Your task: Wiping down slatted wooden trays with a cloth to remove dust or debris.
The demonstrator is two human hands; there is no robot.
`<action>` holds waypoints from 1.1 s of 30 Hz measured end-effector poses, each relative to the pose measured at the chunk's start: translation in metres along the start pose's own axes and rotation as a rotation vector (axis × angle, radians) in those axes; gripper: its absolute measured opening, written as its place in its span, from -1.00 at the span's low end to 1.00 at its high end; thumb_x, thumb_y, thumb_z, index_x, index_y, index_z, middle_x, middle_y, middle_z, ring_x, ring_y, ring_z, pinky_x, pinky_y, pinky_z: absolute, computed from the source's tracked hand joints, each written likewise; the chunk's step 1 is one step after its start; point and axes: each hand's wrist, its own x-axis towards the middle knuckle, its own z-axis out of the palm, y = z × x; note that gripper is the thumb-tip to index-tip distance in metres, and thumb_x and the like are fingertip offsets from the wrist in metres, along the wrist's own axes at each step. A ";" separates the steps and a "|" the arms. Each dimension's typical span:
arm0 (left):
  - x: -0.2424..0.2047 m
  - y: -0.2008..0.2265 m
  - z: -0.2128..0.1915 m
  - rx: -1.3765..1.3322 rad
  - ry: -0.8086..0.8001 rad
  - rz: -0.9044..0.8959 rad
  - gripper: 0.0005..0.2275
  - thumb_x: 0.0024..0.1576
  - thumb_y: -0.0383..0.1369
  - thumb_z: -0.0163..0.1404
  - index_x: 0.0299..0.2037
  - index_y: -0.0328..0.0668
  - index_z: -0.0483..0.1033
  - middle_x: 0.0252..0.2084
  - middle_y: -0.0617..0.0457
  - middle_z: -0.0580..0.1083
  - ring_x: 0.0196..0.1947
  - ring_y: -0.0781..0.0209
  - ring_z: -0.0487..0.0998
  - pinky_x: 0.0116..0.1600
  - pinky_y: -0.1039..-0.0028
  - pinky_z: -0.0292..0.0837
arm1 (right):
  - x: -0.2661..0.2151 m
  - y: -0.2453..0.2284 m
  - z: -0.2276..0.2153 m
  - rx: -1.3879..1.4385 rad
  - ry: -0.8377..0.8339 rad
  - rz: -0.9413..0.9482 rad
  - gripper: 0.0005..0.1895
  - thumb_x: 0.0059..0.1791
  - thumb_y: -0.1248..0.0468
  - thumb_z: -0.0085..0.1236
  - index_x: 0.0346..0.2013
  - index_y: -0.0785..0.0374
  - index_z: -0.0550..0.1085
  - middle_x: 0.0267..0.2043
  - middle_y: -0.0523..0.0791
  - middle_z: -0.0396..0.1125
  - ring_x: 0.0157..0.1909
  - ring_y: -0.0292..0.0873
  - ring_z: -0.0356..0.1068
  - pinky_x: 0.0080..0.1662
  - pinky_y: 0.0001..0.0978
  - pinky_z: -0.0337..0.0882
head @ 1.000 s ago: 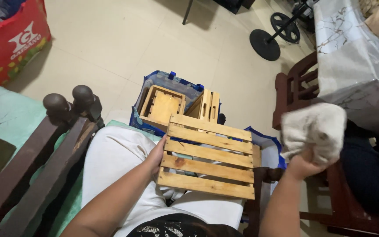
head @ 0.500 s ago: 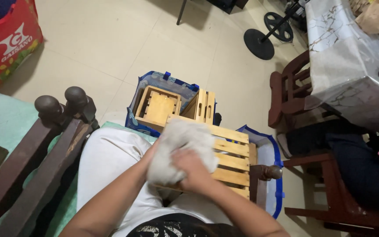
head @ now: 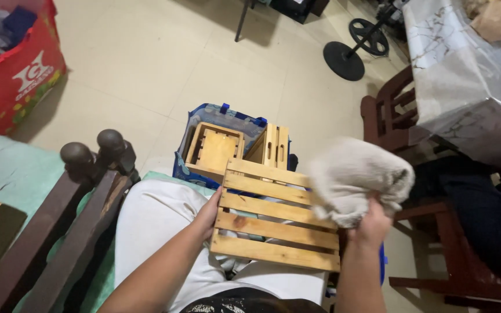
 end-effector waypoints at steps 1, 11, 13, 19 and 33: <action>0.003 -0.001 -0.001 -0.018 0.007 -0.003 -0.45 0.28 0.07 -0.27 0.26 -0.18 0.41 0.16 -0.08 0.53 0.07 0.02 0.57 0.17 0.19 0.50 | 0.005 -0.002 -0.013 -0.168 0.022 -0.258 -0.57 0.17 0.29 -0.07 0.32 0.39 0.24 0.20 0.04 0.35 0.09 -0.04 0.47 0.10 -0.14 0.54; -0.015 0.008 0.011 -0.041 0.044 -0.065 -0.41 0.23 0.12 -0.26 0.23 -0.20 0.43 0.12 -0.16 0.53 0.03 -0.05 0.56 0.15 0.16 0.47 | -0.104 0.109 0.022 -0.986 -0.760 -0.518 -0.33 -0.35 0.53 -0.20 0.05 0.25 0.44 0.12 0.07 0.40 0.27 0.16 0.32 0.35 -0.08 0.24; -0.020 0.003 0.011 -0.052 0.041 -0.091 -0.40 0.22 0.13 -0.25 0.23 -0.21 0.43 0.12 -0.18 0.52 0.03 -0.07 0.56 0.15 0.14 0.47 | -0.128 0.109 0.051 -0.809 -1.036 -0.442 -0.40 -0.27 0.50 -0.11 0.07 0.23 0.44 0.16 0.05 0.40 0.29 0.13 0.33 0.36 -0.11 0.23; 0.002 0.009 -0.005 -0.034 -0.044 -0.108 -0.32 0.18 0.20 -0.28 0.25 -0.21 0.41 0.17 -0.19 0.50 0.09 -0.09 0.54 0.20 0.10 0.45 | -0.111 0.163 0.052 -0.360 -1.343 -0.005 -0.46 -0.10 0.39 -0.03 0.21 0.30 0.39 0.25 0.04 0.33 0.33 0.10 0.29 0.38 -0.09 0.23; -0.005 0.019 0.002 -0.017 0.085 -0.158 -0.18 0.06 0.37 -0.40 0.34 -0.04 0.34 0.27 -0.12 0.44 0.20 -0.15 0.49 0.20 -0.16 0.41 | 0.015 -0.027 -0.114 0.372 -0.091 -0.045 -0.36 0.12 0.09 -0.25 0.49 0.24 0.13 0.54 0.08 0.11 0.56 0.23 0.08 0.42 0.28 0.06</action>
